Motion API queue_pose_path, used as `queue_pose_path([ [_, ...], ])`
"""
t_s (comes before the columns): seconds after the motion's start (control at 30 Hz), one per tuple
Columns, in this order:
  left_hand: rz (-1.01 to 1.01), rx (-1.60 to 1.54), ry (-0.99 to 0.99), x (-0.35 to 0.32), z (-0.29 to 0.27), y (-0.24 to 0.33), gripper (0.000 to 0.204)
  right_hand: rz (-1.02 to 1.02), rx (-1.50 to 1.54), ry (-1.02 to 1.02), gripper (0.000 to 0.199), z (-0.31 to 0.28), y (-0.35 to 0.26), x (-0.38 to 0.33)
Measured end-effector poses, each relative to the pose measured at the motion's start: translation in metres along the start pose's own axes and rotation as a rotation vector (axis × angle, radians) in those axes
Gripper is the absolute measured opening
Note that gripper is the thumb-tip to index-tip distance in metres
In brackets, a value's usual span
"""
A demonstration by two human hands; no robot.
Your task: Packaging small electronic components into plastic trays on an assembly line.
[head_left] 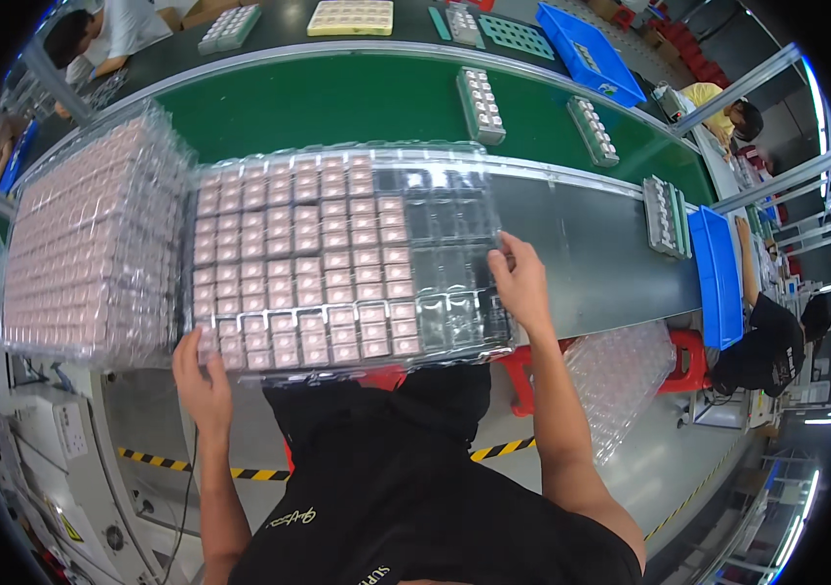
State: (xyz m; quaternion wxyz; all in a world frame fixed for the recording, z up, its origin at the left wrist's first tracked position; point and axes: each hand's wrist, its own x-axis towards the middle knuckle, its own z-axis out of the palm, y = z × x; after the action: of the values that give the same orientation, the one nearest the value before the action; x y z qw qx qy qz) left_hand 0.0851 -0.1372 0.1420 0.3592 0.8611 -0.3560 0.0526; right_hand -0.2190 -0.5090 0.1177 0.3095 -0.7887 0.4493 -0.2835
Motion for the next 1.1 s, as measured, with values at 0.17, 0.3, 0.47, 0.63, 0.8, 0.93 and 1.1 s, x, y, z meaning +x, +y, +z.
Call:
queue_pose_path([
  [0.17, -0.101, 0.017, 0.006, -0.016, -0.001, 0.013, 0.037, 0.028, -0.18, 0.015, 0.052, -0.015, 0.009, 0.076],
  [0.3, -0.231, -0.084, 0.013, -0.015, 0.005, 0.012, 0.037, -0.026, -0.29, 0.141, 0.083, 0.025, 0.027, 0.2],
  [0.47, -0.247, -0.094, -0.001, -0.02, 0.003, 0.019, 0.037, 0.276, -0.411, -0.04, 0.096, 0.059, -0.008, 0.264],
  [0.63, -0.251, -0.121, 0.031, -0.022, 0.007, 0.017, 0.037, 0.325, -0.471, -0.088, 0.091, 0.073, -0.002, 0.278],
  [0.8, -0.308, -0.228, 0.088, -0.022, 0.016, 0.02, 0.035, 0.296, -0.56, -0.078, 0.097, 0.046, 0.013, 0.275],
  [0.93, -0.314, -0.262, 0.111, -0.026, 0.018, 0.014, 0.035, 0.233, -0.5, -0.059, 0.086, -0.009, 0.032, 0.241],
  [1.1, -0.312, -0.242, 0.138, -0.027, 0.023, 0.006, 0.036, 0.232, -0.498, 0.032, 0.085, -0.084, 0.045, 0.137],
])
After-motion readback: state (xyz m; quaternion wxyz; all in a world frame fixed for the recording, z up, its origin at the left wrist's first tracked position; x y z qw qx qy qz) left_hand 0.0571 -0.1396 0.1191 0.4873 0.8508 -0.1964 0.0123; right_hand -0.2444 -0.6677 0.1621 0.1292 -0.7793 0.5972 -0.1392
